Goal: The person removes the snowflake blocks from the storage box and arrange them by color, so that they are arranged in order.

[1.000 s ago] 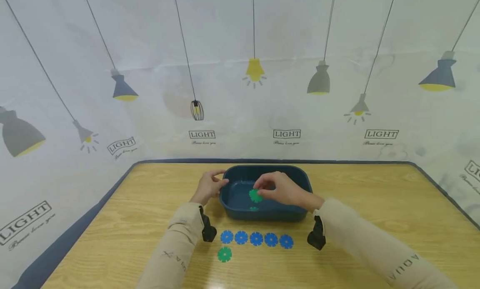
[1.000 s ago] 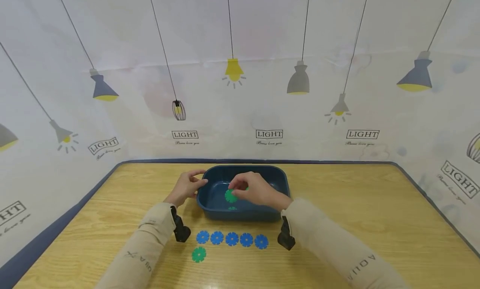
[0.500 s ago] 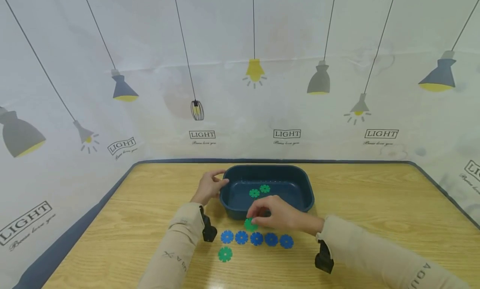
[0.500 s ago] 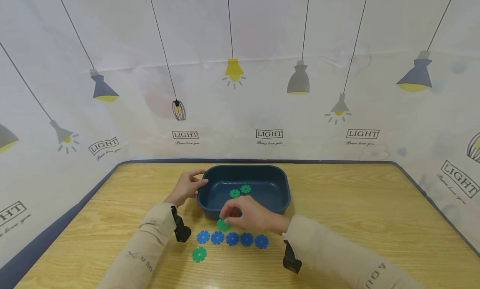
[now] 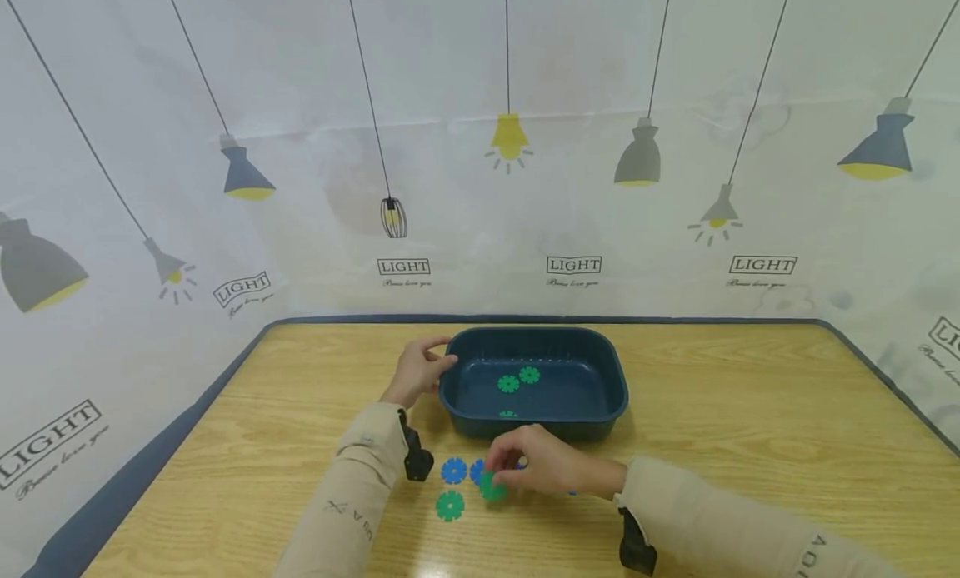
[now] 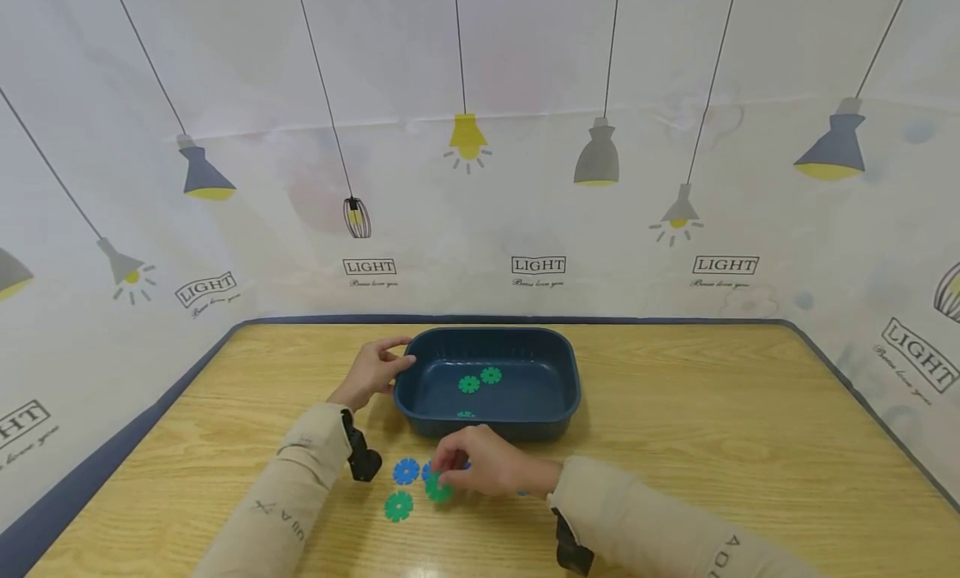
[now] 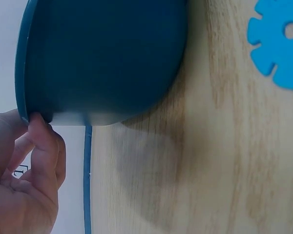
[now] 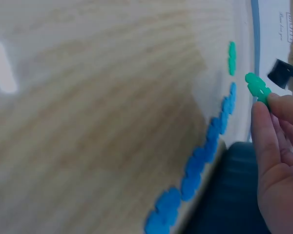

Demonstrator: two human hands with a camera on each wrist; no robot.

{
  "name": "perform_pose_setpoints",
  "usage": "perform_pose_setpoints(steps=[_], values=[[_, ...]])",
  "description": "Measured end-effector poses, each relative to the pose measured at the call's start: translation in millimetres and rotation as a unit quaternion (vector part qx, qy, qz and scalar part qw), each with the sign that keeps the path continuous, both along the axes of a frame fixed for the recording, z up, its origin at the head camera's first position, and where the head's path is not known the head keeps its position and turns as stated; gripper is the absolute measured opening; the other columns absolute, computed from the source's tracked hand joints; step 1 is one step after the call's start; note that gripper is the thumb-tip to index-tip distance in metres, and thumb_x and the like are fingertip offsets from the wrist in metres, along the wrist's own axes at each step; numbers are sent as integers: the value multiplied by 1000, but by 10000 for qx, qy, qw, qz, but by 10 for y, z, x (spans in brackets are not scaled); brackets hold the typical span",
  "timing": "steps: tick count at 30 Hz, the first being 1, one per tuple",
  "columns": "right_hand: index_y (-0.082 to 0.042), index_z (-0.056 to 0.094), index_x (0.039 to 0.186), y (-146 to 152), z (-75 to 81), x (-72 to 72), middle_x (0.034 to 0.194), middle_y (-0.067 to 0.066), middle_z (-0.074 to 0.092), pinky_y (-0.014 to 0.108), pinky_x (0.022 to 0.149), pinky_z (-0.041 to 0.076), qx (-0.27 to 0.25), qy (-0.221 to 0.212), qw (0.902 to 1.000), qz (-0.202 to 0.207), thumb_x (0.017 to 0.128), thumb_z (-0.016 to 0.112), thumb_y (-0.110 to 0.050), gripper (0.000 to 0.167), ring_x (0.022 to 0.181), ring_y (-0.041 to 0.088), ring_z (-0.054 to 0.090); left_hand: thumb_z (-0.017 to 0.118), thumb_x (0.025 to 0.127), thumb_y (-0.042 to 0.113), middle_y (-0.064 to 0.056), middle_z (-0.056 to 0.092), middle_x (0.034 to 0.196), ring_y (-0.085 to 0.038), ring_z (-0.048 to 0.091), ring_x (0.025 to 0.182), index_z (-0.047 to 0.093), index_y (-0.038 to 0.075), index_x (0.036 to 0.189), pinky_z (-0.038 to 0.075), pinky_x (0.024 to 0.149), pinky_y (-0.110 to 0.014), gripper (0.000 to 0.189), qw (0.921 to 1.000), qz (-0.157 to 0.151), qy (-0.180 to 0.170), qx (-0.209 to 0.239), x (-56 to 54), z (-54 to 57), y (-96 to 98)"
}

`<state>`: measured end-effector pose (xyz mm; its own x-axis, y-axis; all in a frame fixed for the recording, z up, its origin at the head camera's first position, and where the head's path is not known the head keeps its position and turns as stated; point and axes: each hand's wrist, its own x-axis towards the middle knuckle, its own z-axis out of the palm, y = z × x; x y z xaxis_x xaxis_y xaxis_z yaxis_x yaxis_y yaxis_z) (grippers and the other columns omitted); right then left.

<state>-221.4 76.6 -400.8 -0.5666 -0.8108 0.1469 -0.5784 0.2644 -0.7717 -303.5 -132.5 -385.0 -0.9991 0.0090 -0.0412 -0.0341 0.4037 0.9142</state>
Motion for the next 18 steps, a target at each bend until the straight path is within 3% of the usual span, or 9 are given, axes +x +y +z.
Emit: perform_pose_setpoints(steps=[7,18], values=[[-6,65,84,-71,-107,41,78,-3,63,18,63,48,66,44,10000,39,80,65,-6,4,67,0,54,60,85,10,-19,60,88,-14,53,54,53,7,122,51,49,-35,38,10000,55,-10,-30,-7,-5,0],[-7,65,78,-109,-229,64,71,-7,61,16,59,47,110,-38,9991,-400,75,69,-5,6,63,-1,54,59,85,10,-21,60,90,-14,52,54,52,7,123,50,46,-30,39,10000,-7,-48,33,-5,-4,-12]])
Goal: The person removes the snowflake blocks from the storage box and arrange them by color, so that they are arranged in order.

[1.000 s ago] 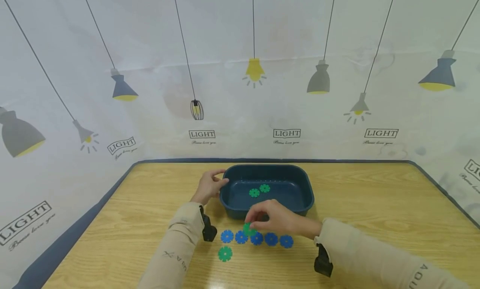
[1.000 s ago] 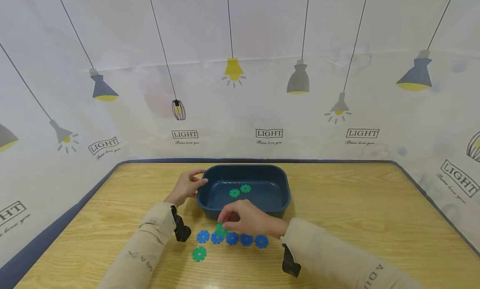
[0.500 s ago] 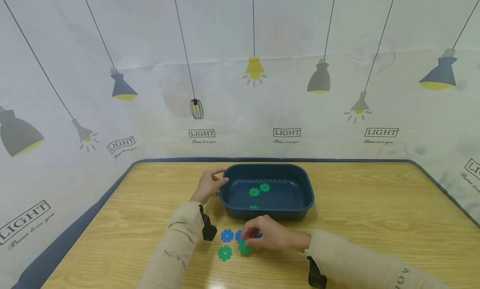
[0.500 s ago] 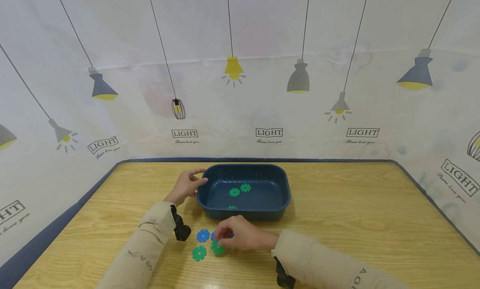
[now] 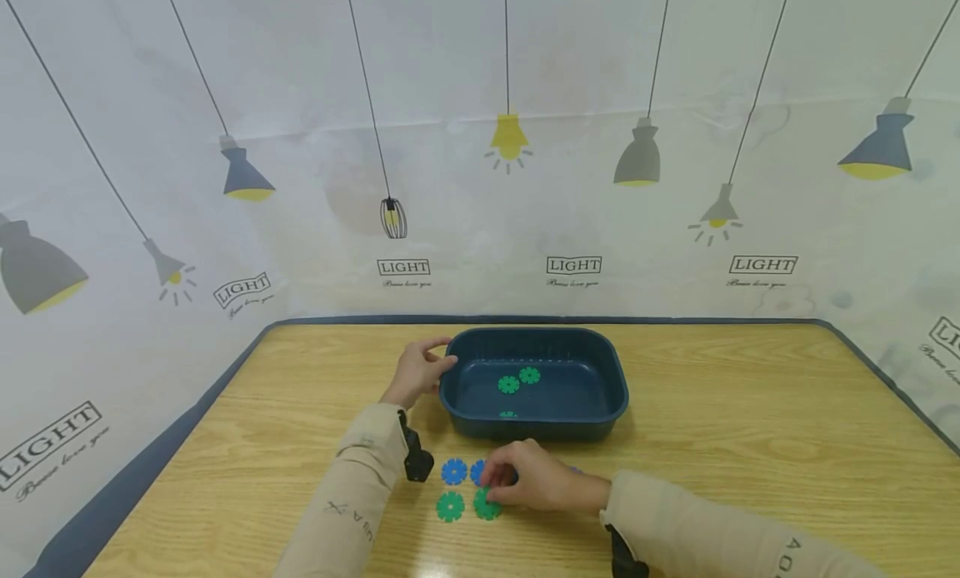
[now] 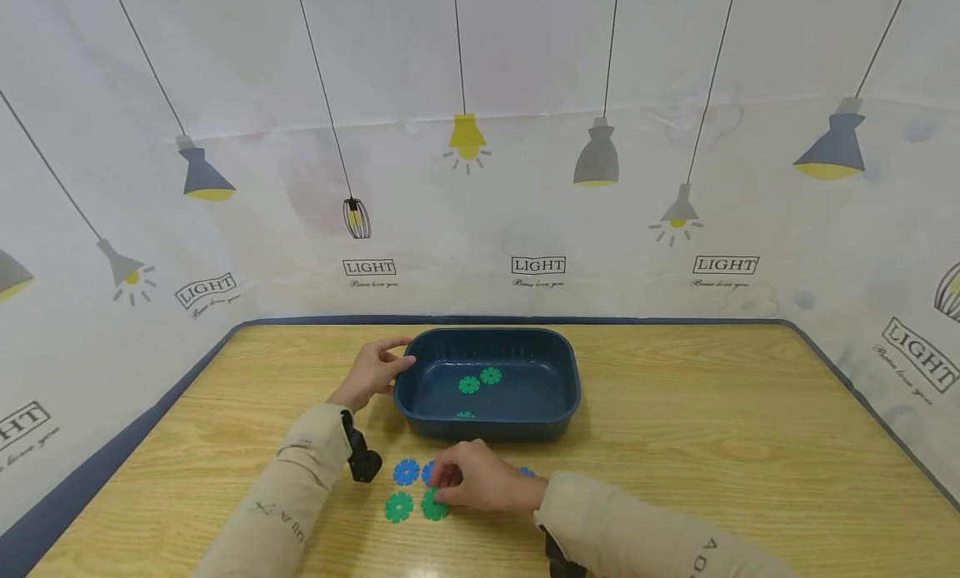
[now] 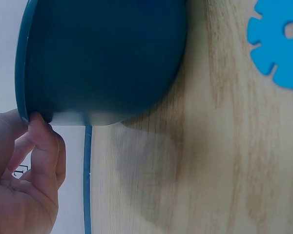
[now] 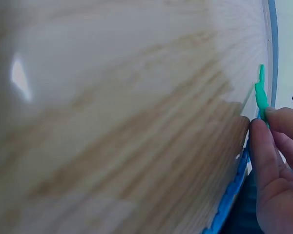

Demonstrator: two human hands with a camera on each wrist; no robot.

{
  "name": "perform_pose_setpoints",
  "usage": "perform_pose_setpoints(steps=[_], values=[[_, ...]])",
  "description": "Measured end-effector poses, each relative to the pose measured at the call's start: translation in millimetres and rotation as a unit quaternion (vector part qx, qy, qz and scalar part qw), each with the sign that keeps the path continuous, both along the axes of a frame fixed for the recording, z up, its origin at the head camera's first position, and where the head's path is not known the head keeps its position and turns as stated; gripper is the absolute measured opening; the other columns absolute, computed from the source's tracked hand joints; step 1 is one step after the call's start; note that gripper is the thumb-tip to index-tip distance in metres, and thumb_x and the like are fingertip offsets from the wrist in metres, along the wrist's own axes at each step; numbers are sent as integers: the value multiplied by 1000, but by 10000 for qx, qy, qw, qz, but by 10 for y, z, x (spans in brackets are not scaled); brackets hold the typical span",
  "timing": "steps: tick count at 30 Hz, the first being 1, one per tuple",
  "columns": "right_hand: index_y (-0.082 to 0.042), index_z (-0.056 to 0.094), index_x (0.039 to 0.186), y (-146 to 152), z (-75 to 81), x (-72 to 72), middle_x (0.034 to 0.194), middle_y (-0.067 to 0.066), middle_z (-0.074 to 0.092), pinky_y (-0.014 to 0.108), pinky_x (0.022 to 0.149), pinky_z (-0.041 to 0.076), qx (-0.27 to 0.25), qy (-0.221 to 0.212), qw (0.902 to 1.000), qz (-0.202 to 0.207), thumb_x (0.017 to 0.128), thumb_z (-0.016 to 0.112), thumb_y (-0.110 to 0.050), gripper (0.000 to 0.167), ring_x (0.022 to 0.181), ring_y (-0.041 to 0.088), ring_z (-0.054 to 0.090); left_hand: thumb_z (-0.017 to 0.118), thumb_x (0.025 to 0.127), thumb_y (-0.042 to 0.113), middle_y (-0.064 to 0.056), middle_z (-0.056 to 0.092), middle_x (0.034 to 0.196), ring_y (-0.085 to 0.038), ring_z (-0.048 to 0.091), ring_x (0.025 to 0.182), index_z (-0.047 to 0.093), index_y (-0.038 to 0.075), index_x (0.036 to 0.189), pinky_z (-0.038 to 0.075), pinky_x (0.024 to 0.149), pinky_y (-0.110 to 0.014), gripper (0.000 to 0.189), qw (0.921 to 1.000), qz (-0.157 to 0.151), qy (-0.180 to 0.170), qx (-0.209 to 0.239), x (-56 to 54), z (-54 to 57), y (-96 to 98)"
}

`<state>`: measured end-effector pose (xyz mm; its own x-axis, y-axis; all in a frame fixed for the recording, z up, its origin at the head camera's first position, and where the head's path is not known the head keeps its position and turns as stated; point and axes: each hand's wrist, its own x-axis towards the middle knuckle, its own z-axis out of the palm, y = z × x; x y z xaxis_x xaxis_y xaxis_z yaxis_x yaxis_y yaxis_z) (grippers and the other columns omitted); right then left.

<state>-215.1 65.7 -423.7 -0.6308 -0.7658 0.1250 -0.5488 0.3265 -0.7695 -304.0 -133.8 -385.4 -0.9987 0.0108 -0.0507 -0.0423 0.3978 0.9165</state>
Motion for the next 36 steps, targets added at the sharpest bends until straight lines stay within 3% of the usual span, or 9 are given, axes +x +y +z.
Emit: perform_pose_setpoints(steps=[10,23,30,36], values=[[-7,65,75,-54,57,40,68,-6,61,15,56,46,143,66,9996,-233,73,71,-6,6,60,-1,54,59,85,11,-16,59,88,-14,52,55,53,8,122,52,52,-37,38,10000,53,-24,-5,12,23,4],[-7,64,75,-79,61,40,68,-8,59,15,56,46,261,6,9993,-274,73,71,-6,7,60,-1,53,59,85,10,-16,58,88,-15,52,56,53,8,122,50,47,-29,37,9999,72,-71,53,-2,26,8],[-7,64,74,-77,70,41,68,-8,59,15,56,46,297,43,9992,-248,73,72,-6,8,60,-1,52,61,84,13,-14,58,82,-16,52,54,55,9,119,50,47,-31,36,9998,-53,60,169,-34,-25,-16],[-6,65,75,-58,111,46,70,-5,62,15,57,46,87,97,9996,-234,73,71,-4,6,61,0,54,59,85,9,-18,59,89,-15,54,57,53,7,121,50,47,-28,37,9999,29,-80,113,-5,6,5]])
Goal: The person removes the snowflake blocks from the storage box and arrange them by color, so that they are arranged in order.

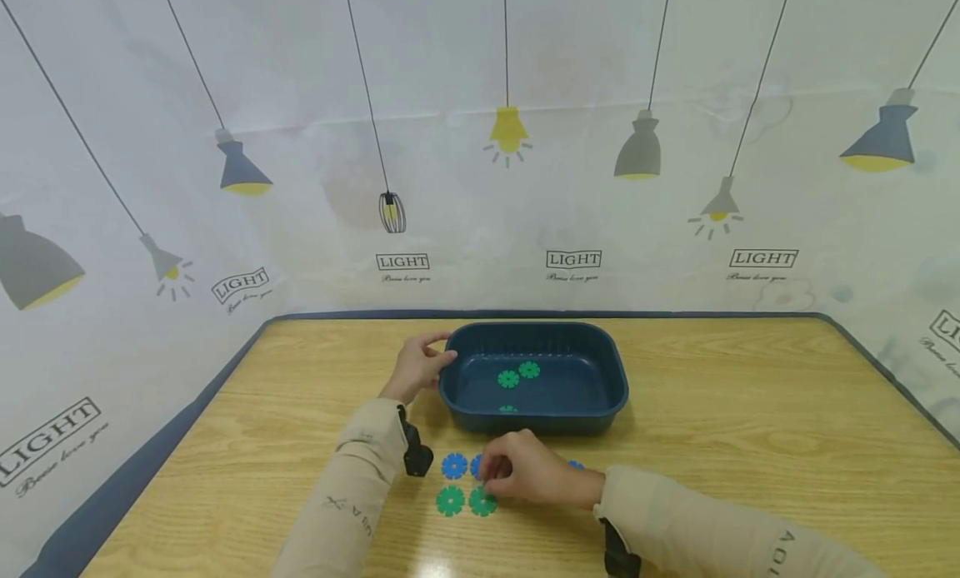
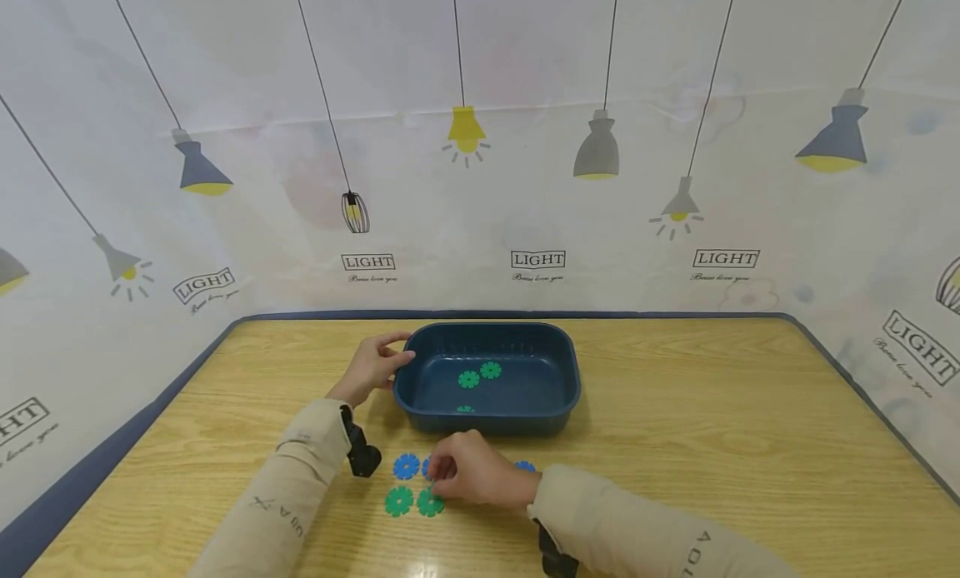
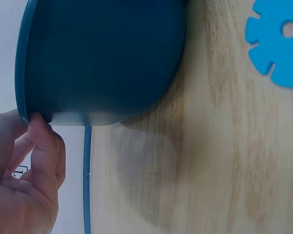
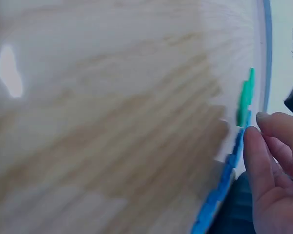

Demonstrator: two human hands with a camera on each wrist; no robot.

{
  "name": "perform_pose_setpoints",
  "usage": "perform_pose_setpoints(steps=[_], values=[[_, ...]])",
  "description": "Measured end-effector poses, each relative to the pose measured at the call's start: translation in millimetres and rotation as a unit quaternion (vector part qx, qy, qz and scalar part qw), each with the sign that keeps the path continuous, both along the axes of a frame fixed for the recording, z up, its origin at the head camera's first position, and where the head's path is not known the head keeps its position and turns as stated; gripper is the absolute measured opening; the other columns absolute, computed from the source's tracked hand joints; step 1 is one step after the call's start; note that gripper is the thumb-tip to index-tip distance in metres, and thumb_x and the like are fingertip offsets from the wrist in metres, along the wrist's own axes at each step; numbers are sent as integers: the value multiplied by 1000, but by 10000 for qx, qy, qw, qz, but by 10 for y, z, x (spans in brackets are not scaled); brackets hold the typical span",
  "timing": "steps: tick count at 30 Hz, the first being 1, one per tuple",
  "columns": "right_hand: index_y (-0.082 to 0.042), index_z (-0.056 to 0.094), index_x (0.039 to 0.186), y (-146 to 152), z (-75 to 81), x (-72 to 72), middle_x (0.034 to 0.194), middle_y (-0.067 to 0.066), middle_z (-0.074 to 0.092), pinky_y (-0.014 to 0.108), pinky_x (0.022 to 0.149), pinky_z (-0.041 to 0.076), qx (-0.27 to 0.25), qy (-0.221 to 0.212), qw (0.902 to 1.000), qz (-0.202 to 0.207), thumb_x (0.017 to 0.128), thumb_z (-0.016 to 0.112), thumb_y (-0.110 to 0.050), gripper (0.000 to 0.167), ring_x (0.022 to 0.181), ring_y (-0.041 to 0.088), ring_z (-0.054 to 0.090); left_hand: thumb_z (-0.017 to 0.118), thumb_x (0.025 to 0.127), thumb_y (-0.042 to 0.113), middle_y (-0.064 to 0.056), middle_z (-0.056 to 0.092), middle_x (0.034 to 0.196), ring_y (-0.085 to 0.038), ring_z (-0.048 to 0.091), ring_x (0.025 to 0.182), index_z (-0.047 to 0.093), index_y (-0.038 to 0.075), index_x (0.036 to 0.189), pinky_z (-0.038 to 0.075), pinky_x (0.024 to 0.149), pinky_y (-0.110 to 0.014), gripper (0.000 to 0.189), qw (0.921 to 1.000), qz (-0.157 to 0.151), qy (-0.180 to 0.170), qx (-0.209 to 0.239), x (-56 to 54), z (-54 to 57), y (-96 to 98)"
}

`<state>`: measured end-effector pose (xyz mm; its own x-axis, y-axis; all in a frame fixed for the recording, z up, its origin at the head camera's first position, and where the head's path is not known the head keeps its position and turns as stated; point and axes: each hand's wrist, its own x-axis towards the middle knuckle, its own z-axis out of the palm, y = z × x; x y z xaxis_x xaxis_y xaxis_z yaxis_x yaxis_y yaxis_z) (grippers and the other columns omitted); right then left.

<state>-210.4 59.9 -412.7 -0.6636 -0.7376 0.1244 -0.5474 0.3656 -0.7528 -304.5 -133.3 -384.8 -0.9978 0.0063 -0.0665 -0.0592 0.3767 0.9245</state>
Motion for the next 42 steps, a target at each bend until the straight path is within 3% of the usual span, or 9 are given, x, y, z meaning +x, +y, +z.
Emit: perform_pose_setpoints(steps=[7,14,18,29,33,42], values=[[-3,66,78,70,168,-26,77,2,65,18,60,48,-237,-215,9995,60,75,68,-2,4,64,2,56,60,84,10,-15,59,86,-14,52,55,54,8,121,50,47,-29,37,9999,56,38,-98,4,5,10],[-3,66,83,160,380,-24,76,-1,63,22,60,50,-372,-671,9969,-171,77,68,-8,7,65,8,59,60,84,11,-20,59,91,-15,53,57,53,9,122,51,51,-34,38,9999,25,34,-121,4,-9,0],[-2,65,86,228,493,-89,79,-1,63,22,63,49,-379,-587,9972,-248,79,66,-9,10,68,9,59,59,85,11,-21,59,92,-18,54,58,52,9,122,52,52,-36,38,9999,3,16,-137,4,-12,-7],[1,63,92,392,758,-515,83,7,63,41,63,50,-632,-172,9972,-357,82,62,-9,14,68,23,60,59,85,11,-16,58,87,-14,52,55,52,9,122,51,50,-33,38,10000,8,-3,-88,1,-2,-8],[2,62,94,429,731,-696,83,8,63,40,62,50,-501,-69,9971,-562,83,62,-8,16,68,26,59,59,85,11,-17,59,89,-14,53,55,52,9,123,51,51,-35,38,10000,5,12,-88,7,2,-15],[2,60,99,522,573,-1022,87,10,63,36,65,51,-230,-324,9953,-882,83,62,-7,19,74,25,60,60,85,11,-20,60,89,-13,52,55,52,8,123,51,51,-35,39,9999,-25,104,-88,-1,-18,-14]])
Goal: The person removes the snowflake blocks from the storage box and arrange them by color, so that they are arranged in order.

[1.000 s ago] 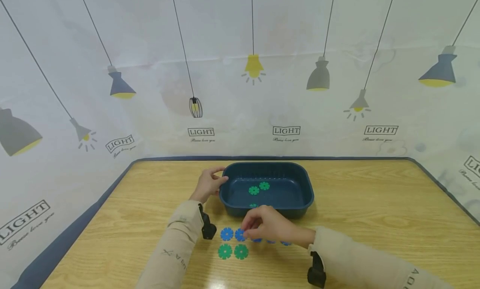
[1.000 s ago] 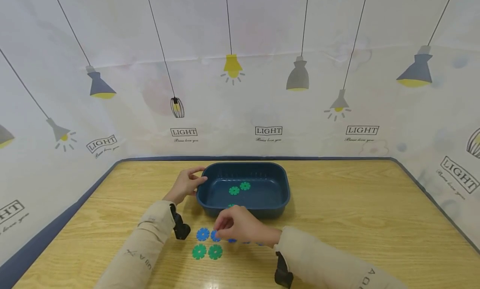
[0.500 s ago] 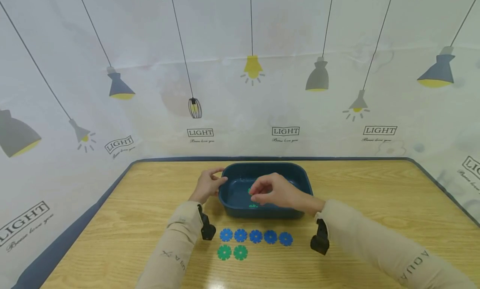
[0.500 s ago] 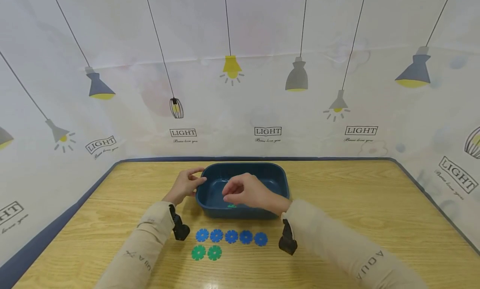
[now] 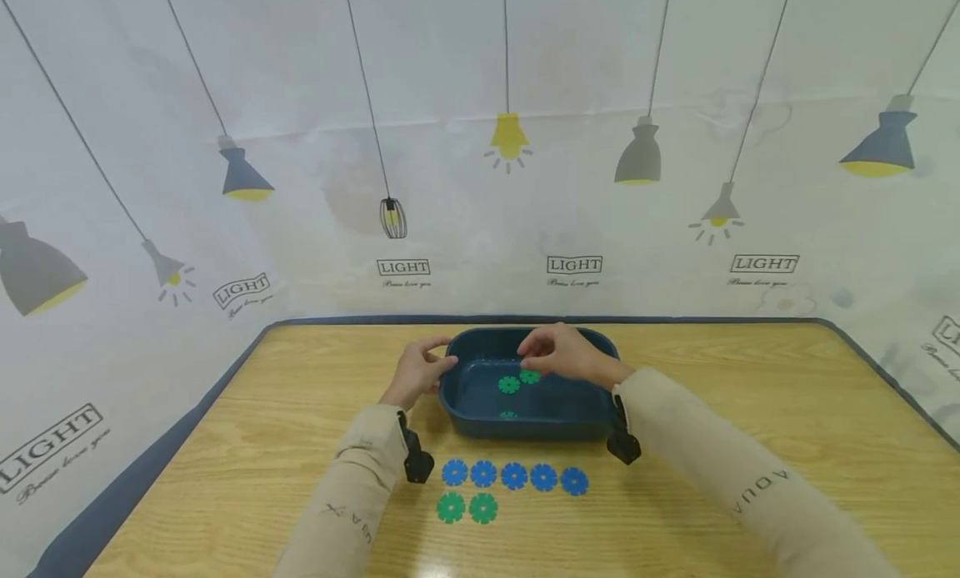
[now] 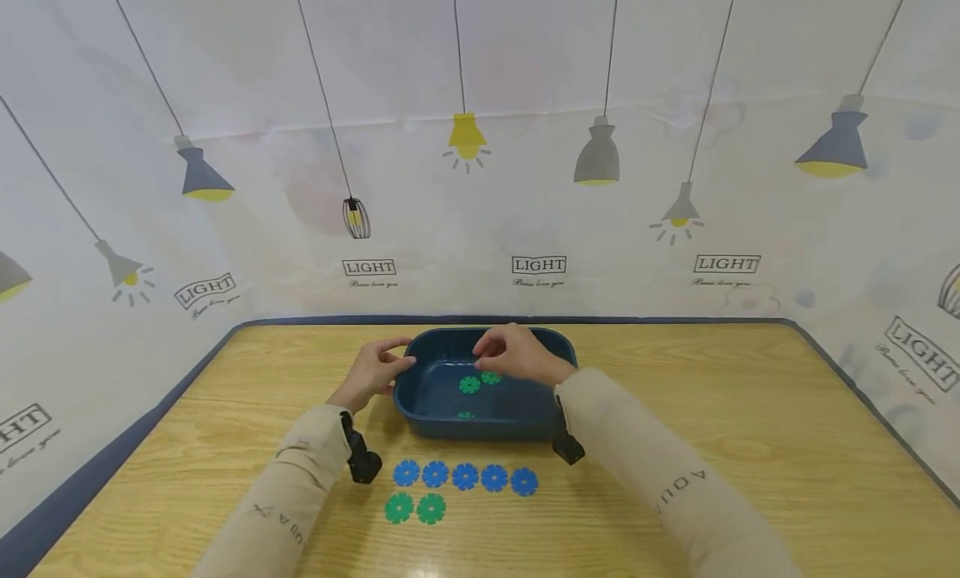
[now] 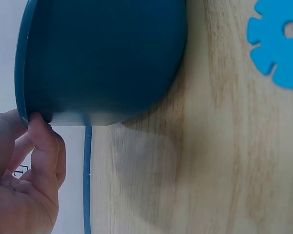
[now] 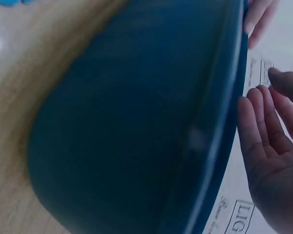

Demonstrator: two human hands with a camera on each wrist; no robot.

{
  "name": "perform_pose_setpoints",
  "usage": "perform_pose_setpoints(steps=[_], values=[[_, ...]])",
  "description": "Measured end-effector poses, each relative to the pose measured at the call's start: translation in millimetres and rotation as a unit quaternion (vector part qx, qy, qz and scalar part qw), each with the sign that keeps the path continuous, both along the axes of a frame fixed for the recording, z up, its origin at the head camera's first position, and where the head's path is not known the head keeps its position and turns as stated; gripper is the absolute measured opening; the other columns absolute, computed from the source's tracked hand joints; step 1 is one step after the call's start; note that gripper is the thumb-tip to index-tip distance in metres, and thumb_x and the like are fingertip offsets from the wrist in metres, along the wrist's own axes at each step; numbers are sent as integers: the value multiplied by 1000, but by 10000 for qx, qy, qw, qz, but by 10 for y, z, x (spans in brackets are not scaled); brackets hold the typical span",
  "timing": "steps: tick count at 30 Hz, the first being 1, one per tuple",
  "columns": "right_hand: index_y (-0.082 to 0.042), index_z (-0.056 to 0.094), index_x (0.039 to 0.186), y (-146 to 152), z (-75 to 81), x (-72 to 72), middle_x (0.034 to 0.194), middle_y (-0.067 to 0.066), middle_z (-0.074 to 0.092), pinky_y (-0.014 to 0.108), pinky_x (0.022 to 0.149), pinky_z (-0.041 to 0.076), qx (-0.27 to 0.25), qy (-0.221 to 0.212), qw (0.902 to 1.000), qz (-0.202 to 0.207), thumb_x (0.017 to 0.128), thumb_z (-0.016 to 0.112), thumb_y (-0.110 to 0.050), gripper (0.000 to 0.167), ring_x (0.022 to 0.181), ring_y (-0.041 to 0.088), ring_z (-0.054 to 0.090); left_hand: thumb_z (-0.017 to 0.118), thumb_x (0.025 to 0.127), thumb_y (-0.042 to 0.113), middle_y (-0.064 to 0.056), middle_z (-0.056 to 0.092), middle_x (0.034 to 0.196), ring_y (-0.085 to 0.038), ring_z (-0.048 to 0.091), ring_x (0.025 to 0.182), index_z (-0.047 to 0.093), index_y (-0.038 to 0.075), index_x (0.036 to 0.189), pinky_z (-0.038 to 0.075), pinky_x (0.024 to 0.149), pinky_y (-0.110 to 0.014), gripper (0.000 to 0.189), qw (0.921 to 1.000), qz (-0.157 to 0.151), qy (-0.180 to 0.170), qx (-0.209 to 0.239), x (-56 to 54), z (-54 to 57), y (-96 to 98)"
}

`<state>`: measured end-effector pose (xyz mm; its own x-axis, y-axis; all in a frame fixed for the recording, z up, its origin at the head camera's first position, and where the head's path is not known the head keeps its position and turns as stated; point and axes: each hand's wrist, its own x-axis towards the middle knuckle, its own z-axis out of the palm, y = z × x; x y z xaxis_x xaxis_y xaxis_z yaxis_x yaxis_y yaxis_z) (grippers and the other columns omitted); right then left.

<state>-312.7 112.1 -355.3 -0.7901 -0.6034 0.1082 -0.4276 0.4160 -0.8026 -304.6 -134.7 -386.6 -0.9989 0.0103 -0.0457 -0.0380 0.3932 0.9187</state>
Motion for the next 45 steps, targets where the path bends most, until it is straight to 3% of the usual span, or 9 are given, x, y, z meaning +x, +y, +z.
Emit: perform_pose_setpoints(steps=[5,10,16,21,26,35,45], values=[[3,58,105,28,-52,-105,92,12,61,42,70,49,251,-325,9992,11,83,61,-9,25,84,35,57,60,85,11,-20,60,89,-13,49,52,52,8,123,51,50,-36,39,10000,-41,24,-8,0,4,12],[8,54,110,50,-155,-197,96,15,61,41,71,49,596,-557,9966,-79,83,61,-9,33,85,26,58,60,84,11,-18,60,87,-12,48,50,52,8,123,51,51,-37,39,10000,-68,44,-47,-2,2,19],[12,52,112,51,-263,-267,102,21,58,32,69,50,851,-530,9944,-326,82,63,-8,38,87,25,58,60,85,12,-16,59,87,-12,46,48,53,9,123,50,50,-34,39,10000,-47,-9,-41,3,16,29],[11,53,112,33,-312,-295,107,22,57,33,74,49,1140,-396,9916,-463,81,64,-9,39,94,29,56,61,84,12,-14,57,84,-12,47,49,53,10,122,48,45,-27,39,10000,-10,-59,-21,1,29,34],[9,54,113,-1,-348,-311,110,21,56,37,80,46,1445,-242,9879,-511,81,64,-9,38,101,31,53,61,84,12,-17,59,87,-13,50,51,53,9,122,49,46,-28,39,9999,4,-106,16,4,28,39],[4,58,110,-73,-355,-336,106,15,58,36,80,46,1831,-331,9810,-552,78,66,-7,34,96,26,54,60,85,12,-16,58,86,-13,50,49,53,10,122,48,46,-29,38,9999,33,-98,33,0,31,26],[3,62,103,-102,-380,-311,92,9,59,30,71,46,1692,-711,9824,-347,74,69,-2,30,82,18,52,60,85,13,-15,58,88,-12,47,49,53,10,122,45,44,-25,38,9999,54,-119,14,-3,6,-2]])
